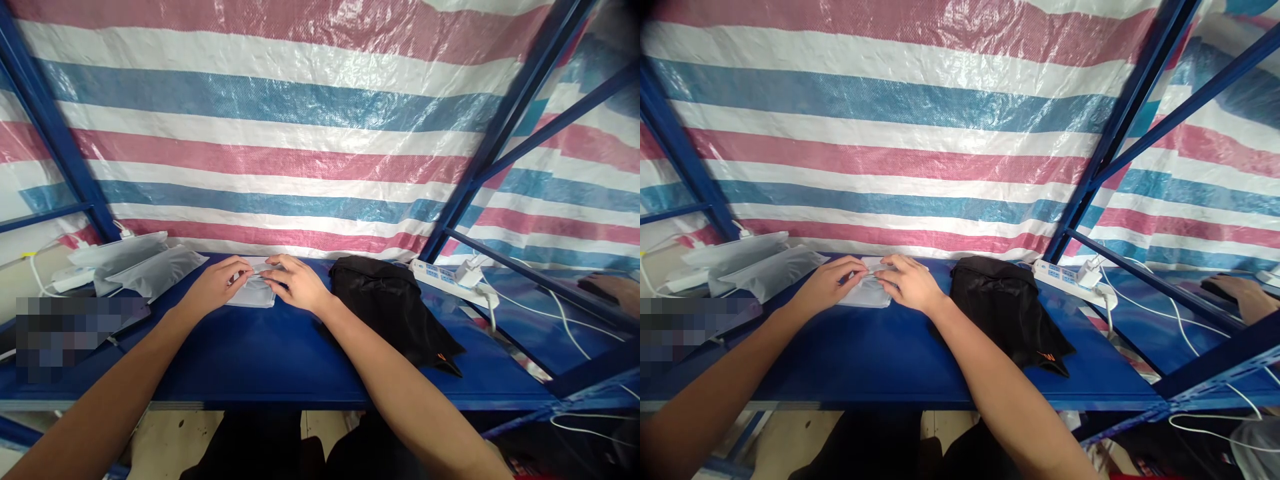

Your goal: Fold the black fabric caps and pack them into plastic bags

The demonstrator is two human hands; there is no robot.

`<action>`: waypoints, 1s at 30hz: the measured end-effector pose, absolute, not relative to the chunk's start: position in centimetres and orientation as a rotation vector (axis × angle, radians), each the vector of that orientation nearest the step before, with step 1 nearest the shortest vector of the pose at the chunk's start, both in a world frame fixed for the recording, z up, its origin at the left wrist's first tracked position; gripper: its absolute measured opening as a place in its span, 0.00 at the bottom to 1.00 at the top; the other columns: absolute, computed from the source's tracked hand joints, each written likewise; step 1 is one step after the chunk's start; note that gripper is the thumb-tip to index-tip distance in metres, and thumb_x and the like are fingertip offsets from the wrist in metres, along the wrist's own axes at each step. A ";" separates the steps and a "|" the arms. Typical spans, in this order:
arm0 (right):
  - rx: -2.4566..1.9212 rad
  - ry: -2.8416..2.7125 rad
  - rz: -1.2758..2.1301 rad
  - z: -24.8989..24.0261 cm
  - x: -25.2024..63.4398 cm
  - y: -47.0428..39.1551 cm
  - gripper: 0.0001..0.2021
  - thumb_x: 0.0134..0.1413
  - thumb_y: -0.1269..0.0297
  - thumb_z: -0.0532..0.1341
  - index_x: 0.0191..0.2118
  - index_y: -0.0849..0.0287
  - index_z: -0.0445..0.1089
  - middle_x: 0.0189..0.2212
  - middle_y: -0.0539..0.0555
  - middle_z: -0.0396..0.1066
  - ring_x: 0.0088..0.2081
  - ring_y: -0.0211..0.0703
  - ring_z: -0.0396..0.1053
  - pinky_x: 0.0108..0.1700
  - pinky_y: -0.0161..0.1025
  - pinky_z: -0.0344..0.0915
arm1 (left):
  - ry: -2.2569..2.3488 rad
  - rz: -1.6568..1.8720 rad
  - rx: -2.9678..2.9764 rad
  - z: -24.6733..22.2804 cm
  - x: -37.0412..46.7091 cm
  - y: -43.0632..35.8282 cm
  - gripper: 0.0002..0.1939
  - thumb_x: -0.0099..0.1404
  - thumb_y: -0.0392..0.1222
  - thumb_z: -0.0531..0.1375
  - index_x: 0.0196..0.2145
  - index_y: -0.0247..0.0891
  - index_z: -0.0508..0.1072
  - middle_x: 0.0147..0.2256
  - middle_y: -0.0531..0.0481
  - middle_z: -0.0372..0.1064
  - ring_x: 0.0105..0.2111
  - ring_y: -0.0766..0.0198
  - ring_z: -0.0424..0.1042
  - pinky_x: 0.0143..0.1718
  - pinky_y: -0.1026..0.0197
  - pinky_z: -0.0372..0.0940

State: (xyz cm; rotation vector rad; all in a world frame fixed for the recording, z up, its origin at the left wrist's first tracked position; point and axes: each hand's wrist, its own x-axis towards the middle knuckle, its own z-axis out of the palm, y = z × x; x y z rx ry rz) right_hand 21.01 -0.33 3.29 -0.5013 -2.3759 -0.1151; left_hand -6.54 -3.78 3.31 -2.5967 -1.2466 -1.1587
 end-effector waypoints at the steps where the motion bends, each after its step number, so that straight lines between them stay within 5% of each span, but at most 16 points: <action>1: -0.499 -2.383 -0.123 3.2 21.0 -0.3 0.13 0.77 0.62 0.61 0.59 0.51 0.79 0.63 0.59 0.72 0.63 0.52 0.72 0.64 0.51 0.74 | -1.245 -1.152 -2.607 3.3 -6.6 -3.8 0.17 0.82 0.51 0.55 0.47 0.42 0.81 0.47 0.47 0.80 0.35 0.63 0.77 0.34 0.62 0.70; 4: -0.507 -2.384 -0.141 3.1 21.0 -0.1 0.13 0.77 0.66 0.60 0.57 0.52 0.80 0.62 0.60 0.73 0.62 0.52 0.73 0.63 0.51 0.74 | -1.225 -1.109 -2.633 3.4 -6.7 -3.9 0.15 0.80 0.53 0.59 0.47 0.44 0.82 0.48 0.47 0.80 0.38 0.61 0.79 0.35 0.62 0.72; 9: -0.531 -2.365 -0.151 3.1 21.1 0.0 0.12 0.77 0.66 0.59 0.56 0.55 0.80 0.61 0.61 0.74 0.59 0.52 0.75 0.61 0.51 0.75 | -1.123 -1.055 -2.656 3.6 -6.8 -4.1 0.13 0.78 0.53 0.62 0.47 0.47 0.85 0.50 0.47 0.80 0.47 0.56 0.81 0.50 0.56 0.75; 16: -0.539 -2.371 -0.119 2.9 21.1 -0.1 0.13 0.76 0.65 0.61 0.59 0.53 0.78 0.62 0.61 0.73 0.61 0.53 0.74 0.63 0.52 0.74 | -1.187 -1.085 -2.716 3.6 -6.9 -4.1 0.16 0.80 0.52 0.58 0.48 0.47 0.85 0.50 0.46 0.79 0.40 0.60 0.79 0.26 0.64 0.68; 24: -0.473 -2.363 -0.061 3.5 20.8 -0.9 0.15 0.76 0.59 0.63 0.61 0.50 0.78 0.65 0.60 0.71 0.66 0.53 0.71 0.65 0.52 0.73 | -1.148 -1.155 -2.608 3.4 -6.2 -3.8 0.12 0.81 0.47 0.57 0.45 0.43 0.78 0.47 0.46 0.78 0.46 0.56 0.78 0.46 0.56 0.73; 30: -0.582 -2.342 -0.061 3.4 20.5 -1.1 0.14 0.77 0.59 0.61 0.42 0.54 0.84 0.63 0.57 0.75 0.63 0.52 0.74 0.65 0.51 0.73 | -1.249 -1.255 -2.440 3.0 -5.0 -4.1 0.10 0.82 0.44 0.54 0.48 0.42 0.74 0.51 0.46 0.76 0.42 0.60 0.77 0.40 0.59 0.72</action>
